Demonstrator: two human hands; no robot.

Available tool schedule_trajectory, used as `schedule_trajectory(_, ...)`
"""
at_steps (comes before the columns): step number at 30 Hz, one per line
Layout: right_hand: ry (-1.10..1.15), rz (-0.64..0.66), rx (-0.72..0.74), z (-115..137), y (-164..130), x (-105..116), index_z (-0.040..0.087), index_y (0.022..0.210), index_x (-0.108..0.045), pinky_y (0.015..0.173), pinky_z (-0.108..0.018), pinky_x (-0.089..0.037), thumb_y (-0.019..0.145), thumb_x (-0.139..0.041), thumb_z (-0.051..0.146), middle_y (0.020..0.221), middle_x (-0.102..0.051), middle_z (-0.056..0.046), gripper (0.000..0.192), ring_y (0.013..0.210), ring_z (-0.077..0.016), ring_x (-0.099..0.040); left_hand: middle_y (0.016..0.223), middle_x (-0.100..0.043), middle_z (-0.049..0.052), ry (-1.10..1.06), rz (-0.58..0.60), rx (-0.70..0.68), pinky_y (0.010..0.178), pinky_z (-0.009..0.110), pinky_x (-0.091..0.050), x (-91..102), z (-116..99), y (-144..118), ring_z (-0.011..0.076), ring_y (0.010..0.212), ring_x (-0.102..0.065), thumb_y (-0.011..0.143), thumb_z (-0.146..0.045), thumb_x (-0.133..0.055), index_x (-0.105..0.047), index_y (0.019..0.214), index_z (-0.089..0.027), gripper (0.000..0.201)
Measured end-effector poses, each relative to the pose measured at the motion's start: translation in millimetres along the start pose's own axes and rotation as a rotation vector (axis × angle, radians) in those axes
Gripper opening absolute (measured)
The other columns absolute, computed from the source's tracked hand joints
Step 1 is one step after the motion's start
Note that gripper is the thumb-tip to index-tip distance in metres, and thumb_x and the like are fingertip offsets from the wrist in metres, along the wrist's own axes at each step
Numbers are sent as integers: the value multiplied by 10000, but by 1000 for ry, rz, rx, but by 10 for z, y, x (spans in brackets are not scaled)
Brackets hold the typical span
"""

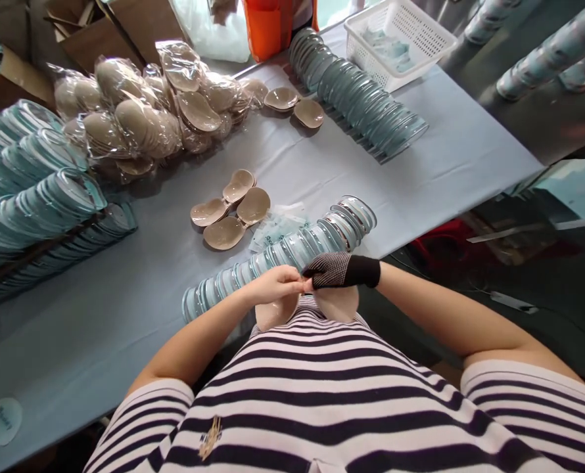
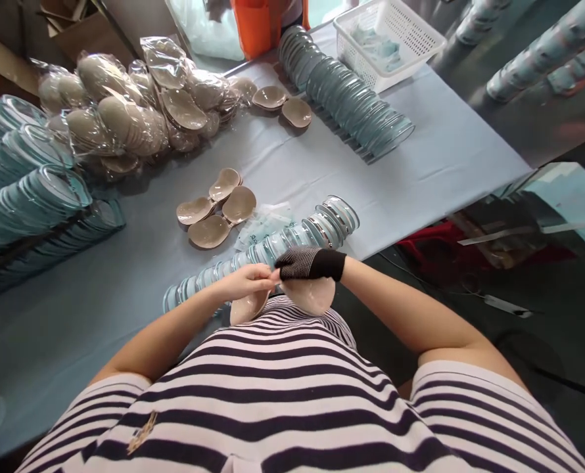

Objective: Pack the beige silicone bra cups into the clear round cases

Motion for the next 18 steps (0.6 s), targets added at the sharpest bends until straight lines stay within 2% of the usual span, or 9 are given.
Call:
schedule_trajectory(2,207,67,80,85,-78,-73,141,908,-709,713,-246,-473,886,-583,376,815,-704,-30,267,740,-147,-607,745,-597,28,37,-3,-53,771,272,-437,-1,-74,-44,160,793,-541,886,-518,-554,-691,712,-167,415)
schedule_trajectory(5,455,19,162,116,-115,-144,114,866,-681,737,-264,-484,885,-582,403,826,-685,-43,306,779,-154,-607,777,-599,59,-53,-4,-126,833,308,-451,0,-78,-24,187,845,-556,867,-582,-566,-702,692,-175,463)
schedule_trajectory(7,503,-43,166,31,-93,-146,112,807,-665,708,-266,-480,862,-607,438,769,-659,-29,335,744,-149,-587,796,-602,71,-164,-30,-120,844,325,-461,1,0,56,196,850,-567,829,-617,-597,-702,686,-171,480)
schedule_trajectory(10,434,-133,147,-141,-63,-42,120,735,-651,661,-262,-460,837,-634,471,680,-607,-9,367,668,-131,-541,793,-597,64,-299,-68,-75,815,320,-469,-15,146,202,183,826,-565,786,-623,-643,-686,669,-167,472)
schedule_trajectory(14,318,-160,235,-126,-106,261,147,824,-688,760,-298,-490,879,-583,471,792,-665,-51,345,763,-158,-585,830,-628,59,-439,-88,-49,786,320,-489,-9,254,374,180,837,-594,800,-580,-630,-656,697,-162,432)
schedule_trajectory(16,181,-143,265,-8,-95,348,165,844,-705,842,-315,-493,895,-565,447,855,-689,-60,319,825,-164,-602,779,-639,43,-266,-159,68,736,316,-498,27,335,487,176,786,-602,854,-516,-584,-655,727,-151,393)
schedule_trajectory(18,-17,-124,204,127,-4,287,193,830,-725,899,-335,-489,864,-610,436,868,-702,-51,271,858,-175,-616,752,-654,35,-2,-262,195,724,319,-505,69,424,603,185,782,-608,882,-432,-590,-667,745,-133,338)
Point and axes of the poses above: each hand's wrist, its own y-axis towards the middle knuckle, its own x-axis out of the back of the hand, z = x × y, the point moved 4 cm from there along y, towards the middle knuckle
